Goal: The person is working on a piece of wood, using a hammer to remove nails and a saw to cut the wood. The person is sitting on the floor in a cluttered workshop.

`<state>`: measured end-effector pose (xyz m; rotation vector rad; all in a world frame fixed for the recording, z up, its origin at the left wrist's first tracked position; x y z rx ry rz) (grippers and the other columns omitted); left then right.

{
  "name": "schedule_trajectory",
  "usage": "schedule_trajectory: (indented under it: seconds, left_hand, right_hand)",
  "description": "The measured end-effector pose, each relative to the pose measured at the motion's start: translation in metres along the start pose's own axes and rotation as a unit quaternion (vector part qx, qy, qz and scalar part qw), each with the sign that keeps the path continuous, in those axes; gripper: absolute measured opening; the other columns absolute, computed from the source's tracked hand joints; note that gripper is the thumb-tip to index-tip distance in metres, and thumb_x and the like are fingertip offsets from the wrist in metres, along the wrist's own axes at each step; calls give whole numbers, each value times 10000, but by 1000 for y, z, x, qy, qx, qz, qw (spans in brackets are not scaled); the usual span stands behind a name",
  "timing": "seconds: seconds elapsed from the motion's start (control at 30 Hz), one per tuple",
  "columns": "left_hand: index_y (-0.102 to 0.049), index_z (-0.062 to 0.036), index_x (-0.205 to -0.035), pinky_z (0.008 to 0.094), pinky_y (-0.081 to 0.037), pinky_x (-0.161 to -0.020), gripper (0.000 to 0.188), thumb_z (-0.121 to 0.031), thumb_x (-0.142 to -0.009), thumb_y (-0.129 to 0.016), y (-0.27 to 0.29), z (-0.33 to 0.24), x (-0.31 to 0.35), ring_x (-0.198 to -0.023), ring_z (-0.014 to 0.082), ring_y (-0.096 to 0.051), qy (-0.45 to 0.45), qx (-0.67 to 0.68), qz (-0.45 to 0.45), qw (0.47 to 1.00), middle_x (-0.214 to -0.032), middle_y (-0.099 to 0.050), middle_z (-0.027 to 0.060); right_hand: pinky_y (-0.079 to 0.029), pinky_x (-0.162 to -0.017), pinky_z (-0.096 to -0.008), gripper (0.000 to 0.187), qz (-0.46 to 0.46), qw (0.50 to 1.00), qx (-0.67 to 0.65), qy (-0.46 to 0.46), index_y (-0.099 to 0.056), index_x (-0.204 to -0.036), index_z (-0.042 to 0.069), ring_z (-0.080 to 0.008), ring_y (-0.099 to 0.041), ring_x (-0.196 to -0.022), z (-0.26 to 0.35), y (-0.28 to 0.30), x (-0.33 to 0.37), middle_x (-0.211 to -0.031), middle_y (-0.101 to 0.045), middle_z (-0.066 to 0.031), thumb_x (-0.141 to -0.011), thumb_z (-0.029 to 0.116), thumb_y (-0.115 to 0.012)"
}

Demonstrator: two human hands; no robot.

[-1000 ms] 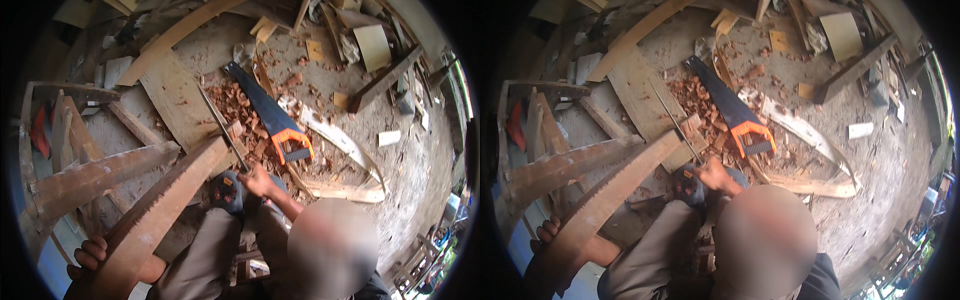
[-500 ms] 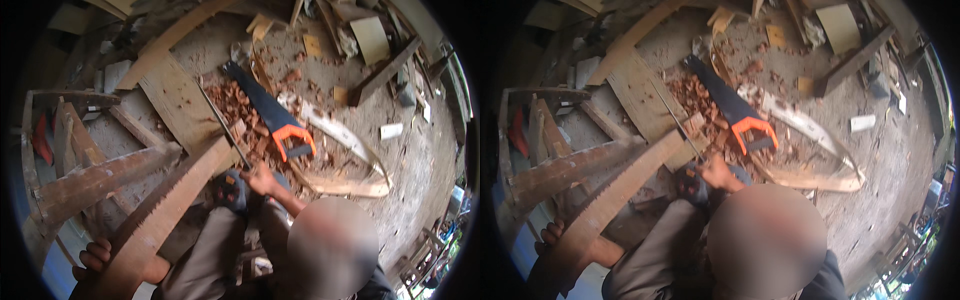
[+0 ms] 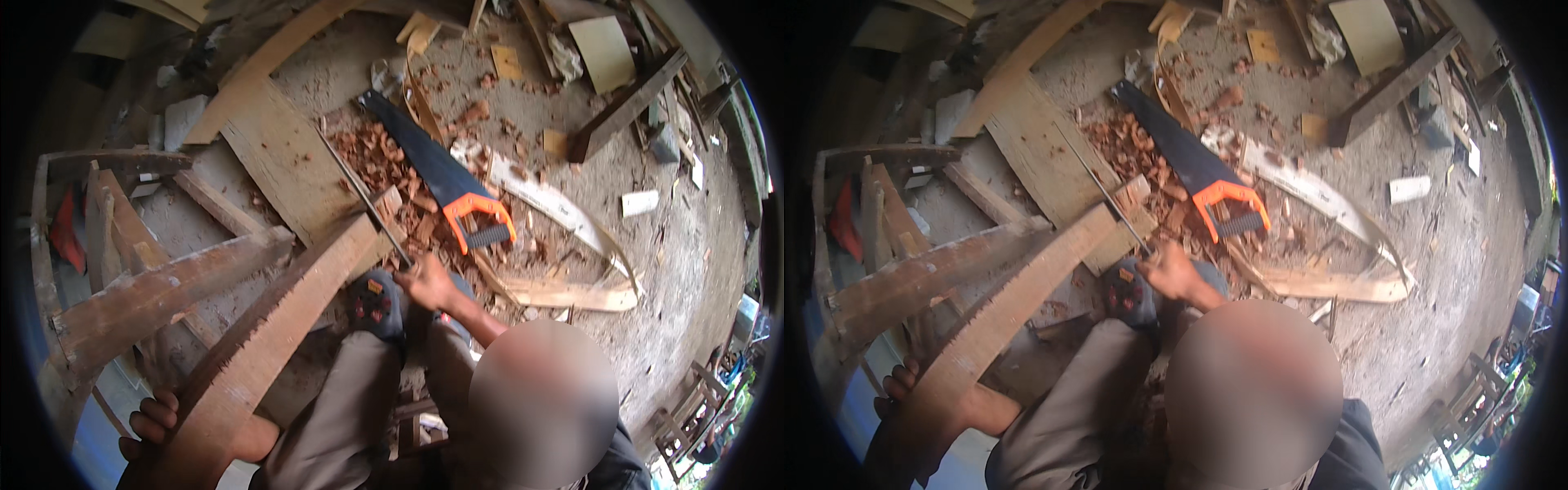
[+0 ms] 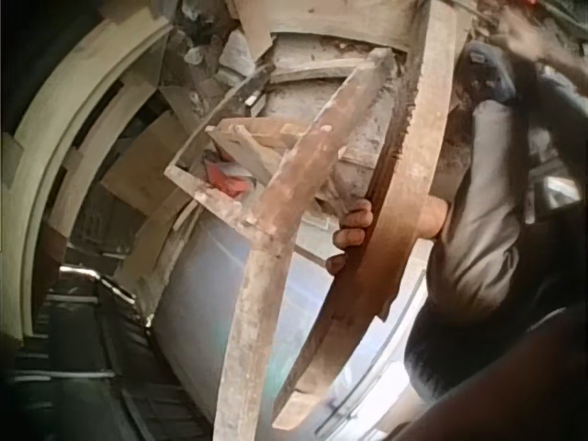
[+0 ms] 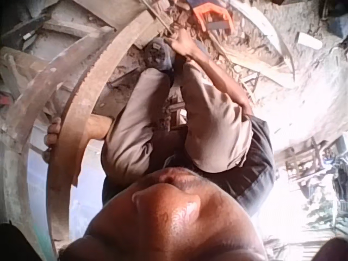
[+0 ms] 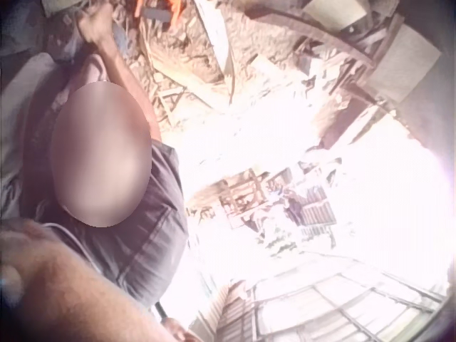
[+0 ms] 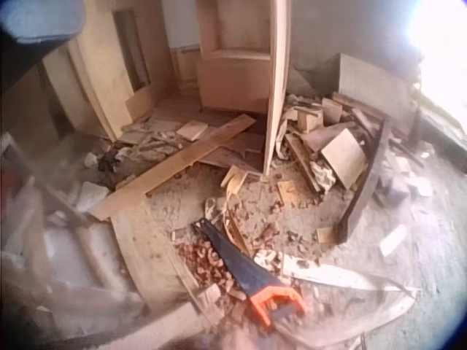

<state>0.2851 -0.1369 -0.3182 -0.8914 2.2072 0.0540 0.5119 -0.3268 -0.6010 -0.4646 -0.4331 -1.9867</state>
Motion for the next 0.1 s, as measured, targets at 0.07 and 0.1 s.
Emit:
schedule_trajectory:
  seconds: [0.07,0.1]
  left_hand:
    - [-453,-74,-1173,378,-327,-767,996,-891,-612,-556,2,-2,4,-809,214,-401,2,14,5,1000,-882,-438,95]
    - [-453,-74,-1173,378,-327,-767,996,-891,-612,-556,3,-7,7,-809,214,-401,-13,22,-11,1000,-882,-438,95]
  right_hand:
    - [-431,-491,-316,236,-15,999,-17,48,-656,-1015,4,-130,-528,-526,5,5,1,-575,-566,-19,-802,102,-629]
    - [-431,-491,-316,236,-38,997,-43,58,-656,-1015,4,-130,-528,-526,9,2,3,-575,-566,-19,-802,102,-629]
Point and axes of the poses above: each hand's wrist, its own x-axis away from the middle knuckle, its own y-axis out of the back of the hand, z = x × y, the point moved 2 cm from there along -x, towards the middle knuckle
